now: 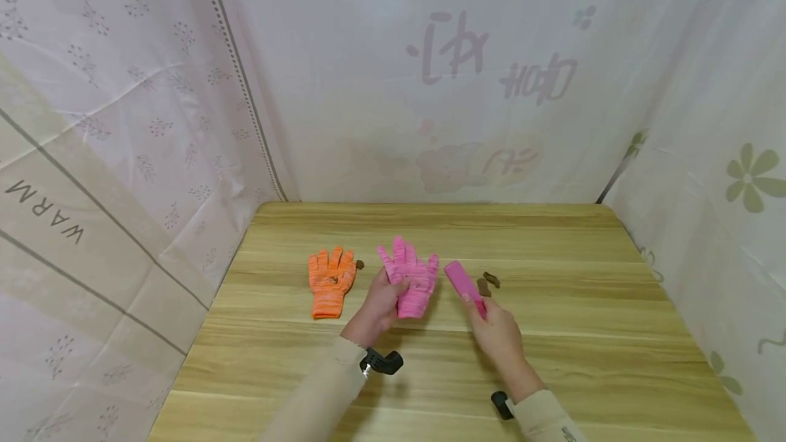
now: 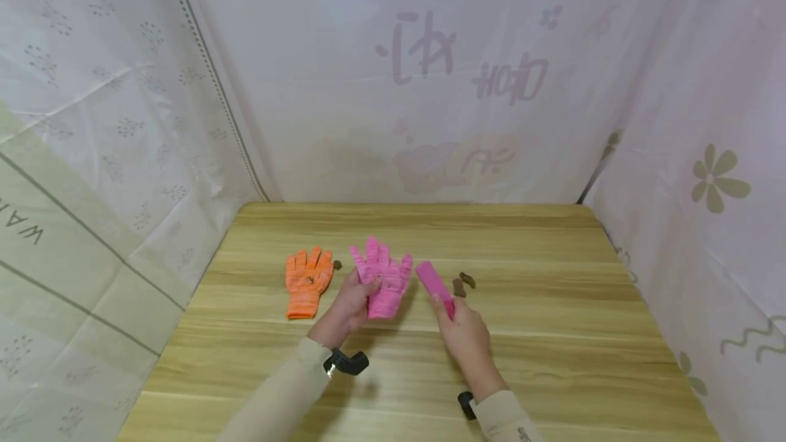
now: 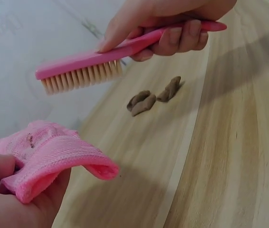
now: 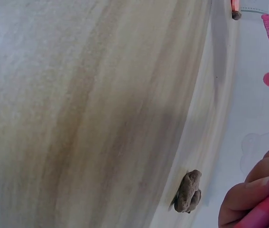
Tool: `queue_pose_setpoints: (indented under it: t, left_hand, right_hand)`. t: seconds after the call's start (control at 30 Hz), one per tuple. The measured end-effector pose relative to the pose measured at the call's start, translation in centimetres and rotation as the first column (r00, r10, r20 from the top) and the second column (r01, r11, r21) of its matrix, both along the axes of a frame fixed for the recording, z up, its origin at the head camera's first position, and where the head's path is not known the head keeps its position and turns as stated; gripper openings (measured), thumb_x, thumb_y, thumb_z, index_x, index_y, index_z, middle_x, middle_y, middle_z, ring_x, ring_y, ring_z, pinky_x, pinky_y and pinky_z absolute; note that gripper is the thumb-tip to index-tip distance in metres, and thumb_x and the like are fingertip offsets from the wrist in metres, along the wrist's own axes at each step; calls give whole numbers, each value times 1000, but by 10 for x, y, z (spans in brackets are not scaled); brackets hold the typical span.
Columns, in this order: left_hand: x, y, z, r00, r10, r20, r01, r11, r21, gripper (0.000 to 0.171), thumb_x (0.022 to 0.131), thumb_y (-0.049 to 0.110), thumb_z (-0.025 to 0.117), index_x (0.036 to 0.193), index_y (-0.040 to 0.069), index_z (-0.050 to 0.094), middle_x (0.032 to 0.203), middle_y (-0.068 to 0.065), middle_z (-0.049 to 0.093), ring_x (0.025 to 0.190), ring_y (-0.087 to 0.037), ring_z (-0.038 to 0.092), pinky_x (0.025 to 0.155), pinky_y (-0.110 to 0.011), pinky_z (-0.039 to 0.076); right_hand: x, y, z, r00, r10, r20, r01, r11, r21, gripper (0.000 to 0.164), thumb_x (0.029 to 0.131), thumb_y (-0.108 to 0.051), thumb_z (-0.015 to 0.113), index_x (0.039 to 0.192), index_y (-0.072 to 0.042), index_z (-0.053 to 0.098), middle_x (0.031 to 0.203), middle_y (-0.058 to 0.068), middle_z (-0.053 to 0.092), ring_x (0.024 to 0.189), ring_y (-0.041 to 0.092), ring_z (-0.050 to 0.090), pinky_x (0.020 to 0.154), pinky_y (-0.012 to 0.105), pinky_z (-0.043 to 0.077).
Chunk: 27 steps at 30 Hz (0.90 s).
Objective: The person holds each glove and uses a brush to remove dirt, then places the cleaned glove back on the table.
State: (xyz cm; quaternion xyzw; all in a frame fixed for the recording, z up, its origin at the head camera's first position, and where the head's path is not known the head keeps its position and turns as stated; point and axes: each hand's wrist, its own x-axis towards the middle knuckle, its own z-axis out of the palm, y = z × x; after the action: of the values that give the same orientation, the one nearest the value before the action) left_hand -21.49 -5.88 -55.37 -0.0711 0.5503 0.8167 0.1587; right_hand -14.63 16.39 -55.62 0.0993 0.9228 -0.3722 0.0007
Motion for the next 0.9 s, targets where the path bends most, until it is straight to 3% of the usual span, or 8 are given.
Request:
queue_pose_setpoints:
  t: [0.13,0.47,0.63,0.8,0.9]
  left_hand:
    - [-5,-1,-2,1000,4,12,-4,1000,-18,49,103,0,49,149,13,43,130,-13,61,102,-20,65,84,-34,58]
    - [-21,-6,-16,999,8,45,-5,997,-80,47,103,-1,49,148,13,45,131,-14,60,100,-22,64,79,-31,57]
    - [-27,-10,-23,999,20,39,-16,993,-118,52,102,-5,48,151,10,40,140,-20,55,109,-26,63,87,-34,57]
    - [-32,-16,-28,999,8,33,-3,989,-148,58,101,-6,47,156,8,32,146,-24,49,121,-33,59,96,-40,55]
    - [-34,-19,-31,1000,2,11,0,980,-199,57,100,-6,50,154,4,33,145,-25,49,121,-34,58,96,-40,55]
  right_hand:
    - [-1,-1,-3,1000,4,1,-4,1000,-1,66,101,-67,39,106,-6,64,68,4,46,61,20,45,54,31,34]
    - [0,-1,-8,999,18,40,-18,1000,-6,52,102,-59,45,89,-10,54,68,4,45,61,19,44,53,31,34]
    - [0,1,-11,998,33,48,-33,999,-3,48,102,-56,48,88,-10,53,68,3,45,60,18,43,53,31,33]
    - [-4,3,-14,995,71,77,-71,997,-4,41,103,-43,54,109,-3,60,72,5,53,60,19,47,52,31,35]
    - [-7,4,-16,991,89,99,-90,996,0,45,102,-39,56,125,0,58,76,6,57,61,20,48,53,31,36]
